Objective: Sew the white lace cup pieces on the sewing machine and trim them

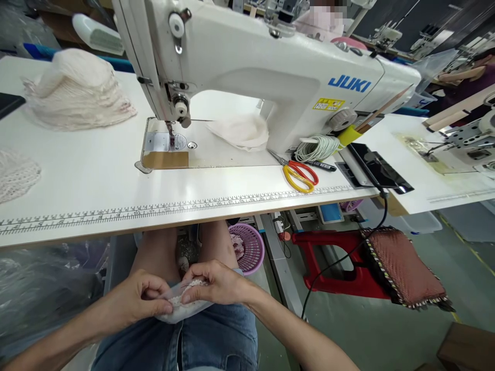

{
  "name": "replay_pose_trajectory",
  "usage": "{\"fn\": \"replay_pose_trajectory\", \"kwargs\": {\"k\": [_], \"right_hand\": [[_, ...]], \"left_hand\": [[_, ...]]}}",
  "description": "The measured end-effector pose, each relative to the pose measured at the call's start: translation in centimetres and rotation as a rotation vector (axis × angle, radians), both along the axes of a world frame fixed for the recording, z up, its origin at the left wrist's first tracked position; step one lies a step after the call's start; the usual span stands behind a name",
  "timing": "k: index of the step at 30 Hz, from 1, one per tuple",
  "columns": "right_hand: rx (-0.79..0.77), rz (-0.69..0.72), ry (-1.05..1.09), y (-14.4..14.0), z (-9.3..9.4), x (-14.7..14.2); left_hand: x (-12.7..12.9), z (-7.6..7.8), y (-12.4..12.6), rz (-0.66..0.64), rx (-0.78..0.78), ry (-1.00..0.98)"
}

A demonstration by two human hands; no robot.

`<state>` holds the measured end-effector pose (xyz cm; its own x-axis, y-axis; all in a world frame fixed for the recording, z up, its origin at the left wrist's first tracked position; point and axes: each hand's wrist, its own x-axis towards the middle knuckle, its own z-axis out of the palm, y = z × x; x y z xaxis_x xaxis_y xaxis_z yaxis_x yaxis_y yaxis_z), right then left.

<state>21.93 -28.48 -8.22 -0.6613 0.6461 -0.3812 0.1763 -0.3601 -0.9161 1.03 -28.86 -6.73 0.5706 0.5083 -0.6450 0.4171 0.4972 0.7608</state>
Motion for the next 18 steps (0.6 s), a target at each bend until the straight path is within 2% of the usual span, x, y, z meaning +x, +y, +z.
{"fn": "replay_pose_trajectory", "kwargs": {"k": [7,12,15,18], "right_hand": [[-0.081,0.047,0.058,0.1,-0.1,0.3],[-0.138,0.015,0.08,0.2,-0.5,0.3],[-0.137,0.007,0.063,0.0,-0.8,0.1],[-0.071,0.008,-0.029,-0.2,-0.7,-0.1]], "left_hand": [[-1.0,0.1,-0.1,0.002,-0.116,-0.055],[-1.6,0.5,0.3,-0.045,-0.209,-0.241],[-1.1,0.2,0.4,-0.054,-0.187,-0.223],[-0.2,-0.4,0.3,-0.039,-0.051,-0.073]]}}
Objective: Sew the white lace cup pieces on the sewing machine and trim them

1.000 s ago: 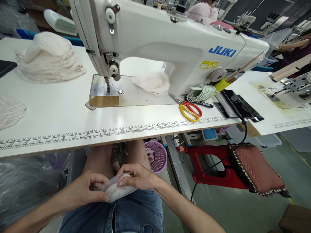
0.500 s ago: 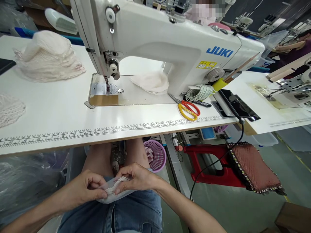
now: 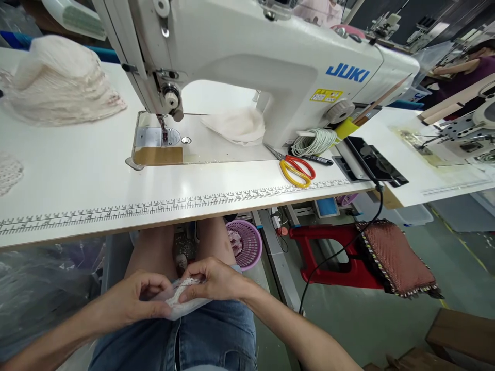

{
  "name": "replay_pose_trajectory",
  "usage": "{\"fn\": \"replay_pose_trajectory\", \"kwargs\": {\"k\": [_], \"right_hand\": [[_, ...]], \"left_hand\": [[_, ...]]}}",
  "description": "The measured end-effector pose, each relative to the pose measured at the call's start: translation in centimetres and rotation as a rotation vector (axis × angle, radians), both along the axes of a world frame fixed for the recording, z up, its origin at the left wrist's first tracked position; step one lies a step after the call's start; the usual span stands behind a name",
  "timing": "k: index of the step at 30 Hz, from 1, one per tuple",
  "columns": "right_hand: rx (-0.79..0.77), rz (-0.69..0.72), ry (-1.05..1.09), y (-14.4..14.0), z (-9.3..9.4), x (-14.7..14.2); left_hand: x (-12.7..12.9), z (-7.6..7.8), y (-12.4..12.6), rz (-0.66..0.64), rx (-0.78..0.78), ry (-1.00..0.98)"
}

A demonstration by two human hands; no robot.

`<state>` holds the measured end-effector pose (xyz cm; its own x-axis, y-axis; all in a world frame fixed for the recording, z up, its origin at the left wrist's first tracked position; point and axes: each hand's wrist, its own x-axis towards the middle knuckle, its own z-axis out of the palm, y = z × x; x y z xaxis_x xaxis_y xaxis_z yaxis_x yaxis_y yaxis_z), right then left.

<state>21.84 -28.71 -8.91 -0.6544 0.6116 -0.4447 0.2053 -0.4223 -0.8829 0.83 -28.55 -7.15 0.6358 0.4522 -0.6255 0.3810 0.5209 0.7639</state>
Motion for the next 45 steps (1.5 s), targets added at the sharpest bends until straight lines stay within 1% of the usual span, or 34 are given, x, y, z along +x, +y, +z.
{"fn": "replay_pose_trajectory", "kwargs": {"k": [3,5,9,13,16,18,20,24,29,31,33,36,39,42,45], "right_hand": [[0.094,0.019,-0.081,-0.2,0.4,0.0],[0.143,0.046,-0.105,-0.2,0.6,0.2],[0.168,0.079,-0.066,0.0,0.7,0.4],[0.111,0.052,0.023,0.1,0.7,0.4],[0.062,0.033,0.035,0.1,0.7,0.1],[0.058,0.023,0.029,0.2,0.6,0.0],[0.048,0.003,0.036,0.4,0.6,0.1],[-0.104,-0.074,0.123,0.7,0.1,1.0],[-0.198,-0.092,0.158,0.6,-1.0,2.0],[-0.219,-0.101,0.166,0.5,-1.2,2.1],[-0.231,-0.109,0.168,0.5,-1.3,2.1],[-0.241,-0.118,0.162,0.4,-1.4,2.1],[-0.248,-0.136,0.154,0.4,-1.6,2.1],[-0.259,-0.146,0.151,0.3,-1.8,2.1],[-0.274,-0.147,0.15,0.1,-2.0,2.3]], "left_hand": [[0.7,-0.4,-0.1,-0.029,0.162,0.104],[0.9,-0.2,0.0,-0.056,0.214,0.129],[0.6,0.3,0.0,-0.071,0.234,0.15],[0.6,0.3,-0.1,-0.07,0.196,0.144],[0.8,0.2,0.0,-0.076,0.224,0.164],[0.8,0.3,0.0,-0.072,0.242,0.172],[0.4,0.5,0.1,-0.089,0.224,0.144],[-0.9,0.8,0.1,-0.13,0.187,0.085],[-1.7,0.4,-0.1,-0.046,0.115,0.044],[-1.7,0.4,-0.2,0.012,0.076,0.027],[-1.6,0.4,-0.3,0.062,-0.003,-0.003],[-1.5,0.7,-0.4,0.094,-0.097,-0.025],[-1.7,0.7,-0.6,0.092,-0.109,-0.026],[-2.0,0.0,-0.9,0.049,-0.117,-0.059],[-2.0,-0.5,-1.3,0.035,-0.108,-0.039]]}}
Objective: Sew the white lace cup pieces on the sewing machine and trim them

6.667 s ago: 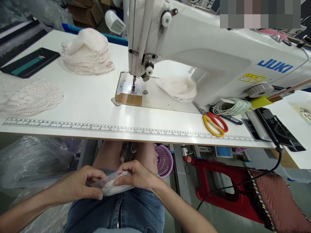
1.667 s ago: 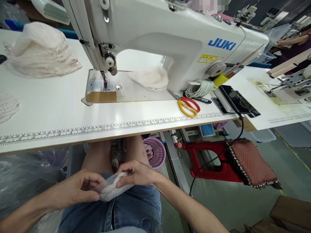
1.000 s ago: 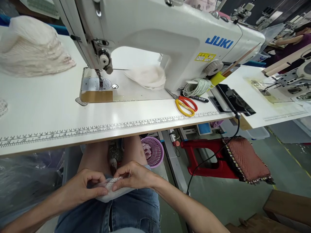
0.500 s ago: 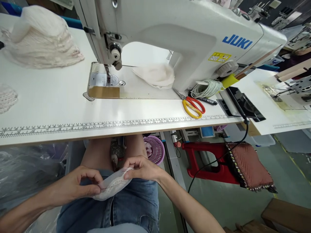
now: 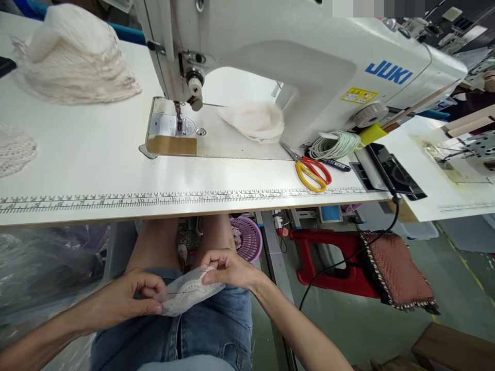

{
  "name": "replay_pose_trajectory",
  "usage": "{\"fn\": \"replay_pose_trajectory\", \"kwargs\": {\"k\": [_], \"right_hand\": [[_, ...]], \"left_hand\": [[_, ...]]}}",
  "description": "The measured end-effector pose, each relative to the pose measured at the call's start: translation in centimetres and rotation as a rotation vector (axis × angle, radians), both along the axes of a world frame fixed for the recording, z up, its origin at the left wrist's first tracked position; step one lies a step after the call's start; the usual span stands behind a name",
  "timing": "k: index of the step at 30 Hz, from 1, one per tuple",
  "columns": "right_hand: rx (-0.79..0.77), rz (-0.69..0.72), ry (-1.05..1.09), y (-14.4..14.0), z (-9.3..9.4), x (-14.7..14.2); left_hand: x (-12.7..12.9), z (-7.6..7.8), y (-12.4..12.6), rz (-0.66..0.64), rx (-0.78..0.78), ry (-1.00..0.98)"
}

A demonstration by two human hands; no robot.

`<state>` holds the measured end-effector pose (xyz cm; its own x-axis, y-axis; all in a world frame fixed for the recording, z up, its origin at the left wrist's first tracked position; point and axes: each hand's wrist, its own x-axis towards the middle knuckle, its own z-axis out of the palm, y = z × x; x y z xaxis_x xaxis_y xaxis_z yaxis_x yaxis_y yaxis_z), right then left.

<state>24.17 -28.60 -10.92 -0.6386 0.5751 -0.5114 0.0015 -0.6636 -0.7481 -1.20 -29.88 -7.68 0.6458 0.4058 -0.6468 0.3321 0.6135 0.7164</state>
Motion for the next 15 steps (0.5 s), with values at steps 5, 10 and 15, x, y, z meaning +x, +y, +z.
{"fn": "replay_pose_trajectory", "kwargs": {"k": [5,10,15], "right_hand": [[-0.024,0.004,0.003,-0.2,-0.4,0.5],[-0.039,0.006,0.008,-0.1,-0.7,0.5],[-0.036,0.008,0.01,0.1,-0.8,0.4]], "left_hand": [[0.0,0.7,0.3,-0.009,0.035,0.04],[-0.3,1.5,0.8,-0.013,-0.015,0.029],[-0.4,1.6,0.9,0.009,-0.072,-0.03]]}}
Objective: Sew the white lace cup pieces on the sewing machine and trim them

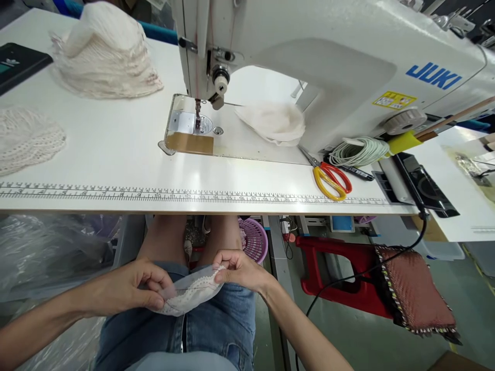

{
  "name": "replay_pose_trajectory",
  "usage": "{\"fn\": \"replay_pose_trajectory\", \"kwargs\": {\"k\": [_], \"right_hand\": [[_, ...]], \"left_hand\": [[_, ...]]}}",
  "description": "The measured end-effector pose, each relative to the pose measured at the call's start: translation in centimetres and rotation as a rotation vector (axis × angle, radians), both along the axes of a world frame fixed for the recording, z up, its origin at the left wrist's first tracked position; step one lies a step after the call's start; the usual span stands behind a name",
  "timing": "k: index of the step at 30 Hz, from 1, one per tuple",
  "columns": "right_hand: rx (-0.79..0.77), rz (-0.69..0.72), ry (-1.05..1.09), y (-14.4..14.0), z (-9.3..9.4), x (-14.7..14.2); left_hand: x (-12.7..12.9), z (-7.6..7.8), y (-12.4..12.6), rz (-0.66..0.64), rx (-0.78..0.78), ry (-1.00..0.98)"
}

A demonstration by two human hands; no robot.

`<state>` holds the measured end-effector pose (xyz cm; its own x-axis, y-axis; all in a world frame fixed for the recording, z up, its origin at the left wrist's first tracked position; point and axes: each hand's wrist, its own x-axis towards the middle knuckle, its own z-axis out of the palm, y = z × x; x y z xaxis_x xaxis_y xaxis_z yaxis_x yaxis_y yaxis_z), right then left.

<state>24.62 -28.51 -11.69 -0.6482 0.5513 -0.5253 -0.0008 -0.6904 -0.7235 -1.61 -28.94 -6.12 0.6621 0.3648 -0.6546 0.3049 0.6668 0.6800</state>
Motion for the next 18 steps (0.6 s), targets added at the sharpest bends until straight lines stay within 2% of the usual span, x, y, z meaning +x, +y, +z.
{"fn": "replay_pose_trajectory", "kwargs": {"k": [5,10,18], "right_hand": [[0.021,0.014,0.002,0.33,0.05,0.05],[0.029,0.004,0.005,0.45,-0.17,-0.03],[0.005,0.002,0.015,0.66,0.14,-0.4]], "left_hand": [[-0.19,0.11,0.17,0.0,-0.059,-0.102],[-0.39,-0.05,0.27,-0.027,0.032,-0.055],[-0.58,0.46,0.7,0.012,0.011,-0.058]]}}
